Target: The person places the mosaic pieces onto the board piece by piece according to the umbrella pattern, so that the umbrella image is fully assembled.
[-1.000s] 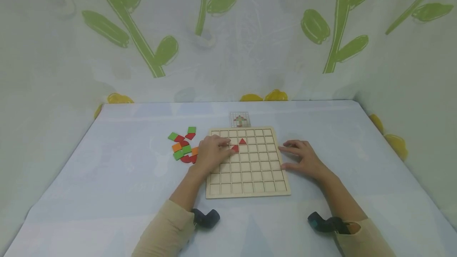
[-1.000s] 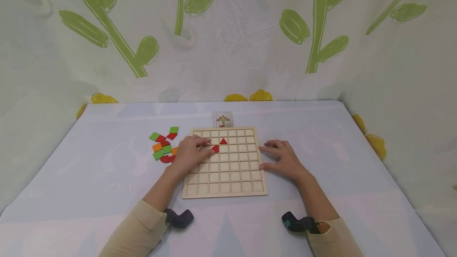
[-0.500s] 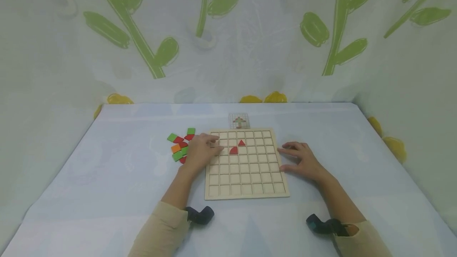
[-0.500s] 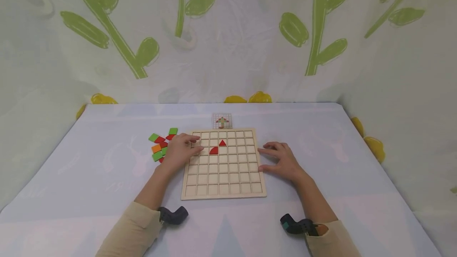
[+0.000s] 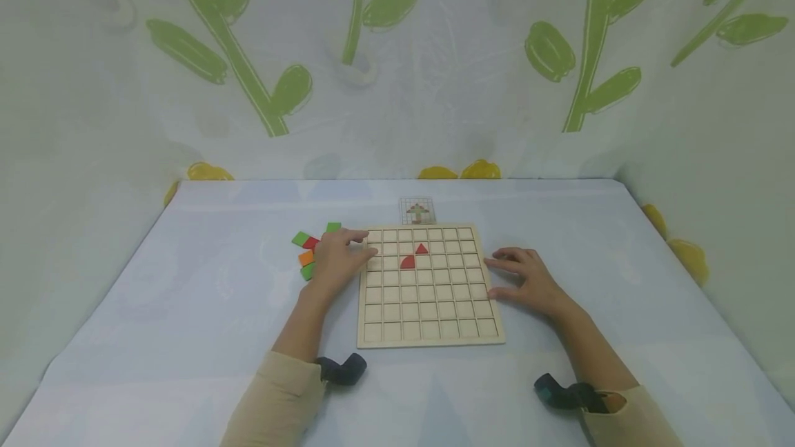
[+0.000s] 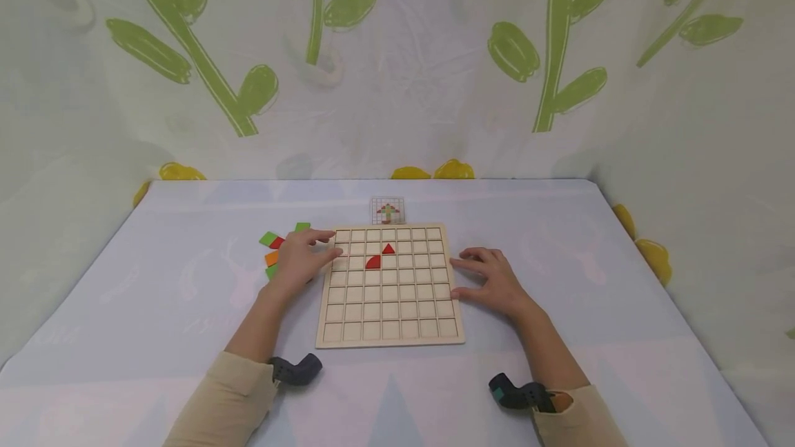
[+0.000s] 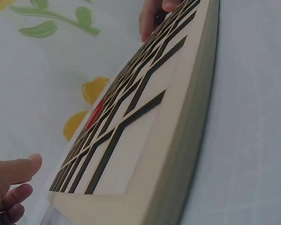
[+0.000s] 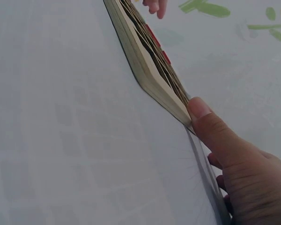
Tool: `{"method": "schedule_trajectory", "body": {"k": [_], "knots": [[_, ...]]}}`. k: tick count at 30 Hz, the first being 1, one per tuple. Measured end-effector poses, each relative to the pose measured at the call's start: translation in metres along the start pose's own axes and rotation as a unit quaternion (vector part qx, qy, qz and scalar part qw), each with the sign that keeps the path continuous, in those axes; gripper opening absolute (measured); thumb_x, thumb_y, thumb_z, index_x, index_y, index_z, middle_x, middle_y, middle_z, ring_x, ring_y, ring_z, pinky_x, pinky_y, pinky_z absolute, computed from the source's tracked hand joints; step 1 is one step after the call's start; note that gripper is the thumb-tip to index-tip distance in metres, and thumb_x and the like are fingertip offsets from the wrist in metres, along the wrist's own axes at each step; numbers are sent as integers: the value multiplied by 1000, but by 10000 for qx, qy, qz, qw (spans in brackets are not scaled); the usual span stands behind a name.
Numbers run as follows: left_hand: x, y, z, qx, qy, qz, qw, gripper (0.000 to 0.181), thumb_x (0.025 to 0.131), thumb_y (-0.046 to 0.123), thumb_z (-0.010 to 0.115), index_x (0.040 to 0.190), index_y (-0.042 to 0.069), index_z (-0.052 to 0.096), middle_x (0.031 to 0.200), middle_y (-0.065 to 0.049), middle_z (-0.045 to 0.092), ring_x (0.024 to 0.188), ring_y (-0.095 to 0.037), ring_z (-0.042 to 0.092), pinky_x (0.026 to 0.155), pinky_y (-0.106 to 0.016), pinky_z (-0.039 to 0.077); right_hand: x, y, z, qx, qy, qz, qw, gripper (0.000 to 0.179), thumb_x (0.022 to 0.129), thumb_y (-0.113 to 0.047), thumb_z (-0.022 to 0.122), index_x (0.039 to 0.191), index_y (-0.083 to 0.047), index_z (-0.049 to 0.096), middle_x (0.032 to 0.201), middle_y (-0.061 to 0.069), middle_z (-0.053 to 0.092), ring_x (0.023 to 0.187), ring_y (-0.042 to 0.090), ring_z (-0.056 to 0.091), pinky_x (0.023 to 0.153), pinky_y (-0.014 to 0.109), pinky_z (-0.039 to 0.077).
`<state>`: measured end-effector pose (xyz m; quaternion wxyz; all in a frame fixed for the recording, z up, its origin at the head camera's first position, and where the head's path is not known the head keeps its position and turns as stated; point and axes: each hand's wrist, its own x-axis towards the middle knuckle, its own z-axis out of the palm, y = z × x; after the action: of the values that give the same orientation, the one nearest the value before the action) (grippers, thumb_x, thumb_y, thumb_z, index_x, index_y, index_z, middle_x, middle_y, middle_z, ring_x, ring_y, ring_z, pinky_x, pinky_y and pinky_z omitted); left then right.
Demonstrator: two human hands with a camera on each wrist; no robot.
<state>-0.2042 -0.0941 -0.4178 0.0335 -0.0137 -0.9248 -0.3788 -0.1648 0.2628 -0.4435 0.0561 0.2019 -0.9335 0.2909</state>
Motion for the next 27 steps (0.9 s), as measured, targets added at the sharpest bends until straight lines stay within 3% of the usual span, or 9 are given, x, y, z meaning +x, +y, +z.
{"method": "schedule_trajectory", "body": {"k": [13,20,24,27], "knots": [[5,-16,-21,82,127,0,9999,44,83,30,69,124,12,63,115,-13,64,110,-33,52,89,-47,41,0,2,1,-50,30,-50,10000,57,70,-29,81,121,-9,65,126,14,53,116,34,40,92,51,33],[5,-23,-26,290,506,-76,9983,42,83,28,69,122,13,65,120,-17,60,112,-37,48,94,-51,33,0,1,1,19,56,-50,10000,57,70,-29,81,121,-9,64,126,14,52,117,34,39,92,52,33],[7,-29,-27,509,650,-219,9963,41,83,29,70,120,11,66,119,-17,60,110,-36,47,92,-52,32,0,1,1,49,77,-89,9999,57,70,-27,82,120,-8,65,125,14,53,116,34,40,92,52,33],[8,-33,-26,740,608,-498,9942,46,83,33,68,123,11,63,120,-18,57,112,-37,44,92,-55,28,-1,1,1,49,83,-97,9999,57,70,-27,82,120,-8,65,124,14,53,116,34,40,91,52,33]]}}
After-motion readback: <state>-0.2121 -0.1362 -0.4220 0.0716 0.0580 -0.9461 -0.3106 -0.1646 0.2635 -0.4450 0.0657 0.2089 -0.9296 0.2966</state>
